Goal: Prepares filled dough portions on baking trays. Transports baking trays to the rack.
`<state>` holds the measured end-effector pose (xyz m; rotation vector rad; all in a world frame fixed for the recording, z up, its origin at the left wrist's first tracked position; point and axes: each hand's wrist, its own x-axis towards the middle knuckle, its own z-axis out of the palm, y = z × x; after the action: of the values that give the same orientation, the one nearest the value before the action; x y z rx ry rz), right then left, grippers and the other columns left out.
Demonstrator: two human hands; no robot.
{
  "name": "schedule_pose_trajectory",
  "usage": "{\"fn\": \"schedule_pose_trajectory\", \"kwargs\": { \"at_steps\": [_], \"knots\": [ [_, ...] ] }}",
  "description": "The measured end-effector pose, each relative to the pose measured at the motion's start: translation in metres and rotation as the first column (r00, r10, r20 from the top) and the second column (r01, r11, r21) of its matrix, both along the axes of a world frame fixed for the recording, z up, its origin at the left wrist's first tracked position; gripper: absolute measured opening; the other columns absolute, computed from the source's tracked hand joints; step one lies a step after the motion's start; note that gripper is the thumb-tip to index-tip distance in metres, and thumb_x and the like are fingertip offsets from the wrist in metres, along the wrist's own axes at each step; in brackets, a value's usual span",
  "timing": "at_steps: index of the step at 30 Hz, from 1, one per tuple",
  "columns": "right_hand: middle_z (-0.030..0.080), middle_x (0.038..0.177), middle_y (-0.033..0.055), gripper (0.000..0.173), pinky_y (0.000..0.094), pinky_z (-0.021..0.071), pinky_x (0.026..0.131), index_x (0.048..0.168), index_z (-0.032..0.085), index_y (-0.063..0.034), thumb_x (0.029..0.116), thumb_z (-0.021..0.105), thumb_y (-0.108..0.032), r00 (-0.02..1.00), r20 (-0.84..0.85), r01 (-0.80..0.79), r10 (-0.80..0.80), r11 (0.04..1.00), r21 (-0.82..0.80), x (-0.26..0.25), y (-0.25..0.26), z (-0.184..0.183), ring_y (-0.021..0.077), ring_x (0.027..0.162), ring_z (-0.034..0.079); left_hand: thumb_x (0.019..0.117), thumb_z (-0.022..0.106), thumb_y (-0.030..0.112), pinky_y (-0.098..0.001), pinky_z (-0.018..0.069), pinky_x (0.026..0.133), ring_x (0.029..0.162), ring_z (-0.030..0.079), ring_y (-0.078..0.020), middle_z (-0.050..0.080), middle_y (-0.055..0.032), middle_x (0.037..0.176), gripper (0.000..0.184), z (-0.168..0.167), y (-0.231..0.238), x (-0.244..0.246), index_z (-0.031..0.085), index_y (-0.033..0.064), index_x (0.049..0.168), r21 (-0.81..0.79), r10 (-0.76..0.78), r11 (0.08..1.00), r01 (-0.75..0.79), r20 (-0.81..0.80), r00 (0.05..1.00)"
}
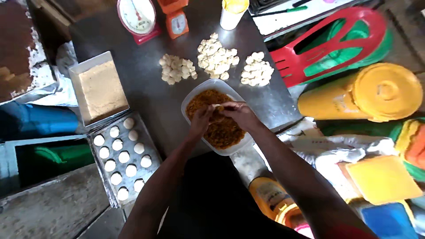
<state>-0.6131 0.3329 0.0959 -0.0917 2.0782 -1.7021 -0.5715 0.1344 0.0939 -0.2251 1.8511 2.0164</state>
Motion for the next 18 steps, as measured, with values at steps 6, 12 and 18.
{"fn": "schedule_pose_trajectory", "kwargs": {
  "at_steps": [6,12,18],
  "knots": [
    [0.073,0.101,0.0084,0.016,0.0398,0.0643,0.066,0.108,0.073,-0.0079,0.0918,0.074,-0.005,0.981,-0.158,0.130,-0.109,0.983,0.132,0.008,0.002,0.003,0.0195,0.078,0.072,0.1051,0.059,0.016,-0.0424,0.0635,0.083,0.095,0.073,-0.0231,0.069,-0.0148,0.123,0.033,0.016,0.009,-0.006,0.063,0.0053,0.136,-0.181,-0.054,0.982,0.046,-0.037,0.998],
    [0.074,0.110,0.0099,0.021,0.0410,0.0658,0.074,0.118,0.072,-0.0073,0.0970,0.068,-0.007,0.996,-0.003,0.086,-0.086,0.995,0.044,-0.006,0.013,0.009,0.0220,0.087,0.074,0.1000,0.066,0.010,-0.0433,0.0652,0.076,0.089,0.073,-0.0245,0.068,-0.0132,0.122,0.030,0.018,0.013,-0.008,0.066,0.0077,0.130,-0.149,0.011,0.989,-0.023,-0.078,0.997],
    [0.074,0.111,0.0111,0.023,0.0412,0.0646,0.084,0.120,0.072,-0.0029,0.0989,0.067,-0.008,0.992,0.084,0.094,-0.091,0.995,-0.033,-0.010,0.020,0.032,0.0221,0.096,0.074,0.0999,0.066,0.008,-0.0440,0.0647,0.075,0.089,0.073,-0.0262,0.068,-0.0142,0.124,0.033,0.032,0.013,-0.003,0.065,0.0076,0.133,-0.096,0.024,0.995,-0.037,-0.134,0.991]
  ]
}}
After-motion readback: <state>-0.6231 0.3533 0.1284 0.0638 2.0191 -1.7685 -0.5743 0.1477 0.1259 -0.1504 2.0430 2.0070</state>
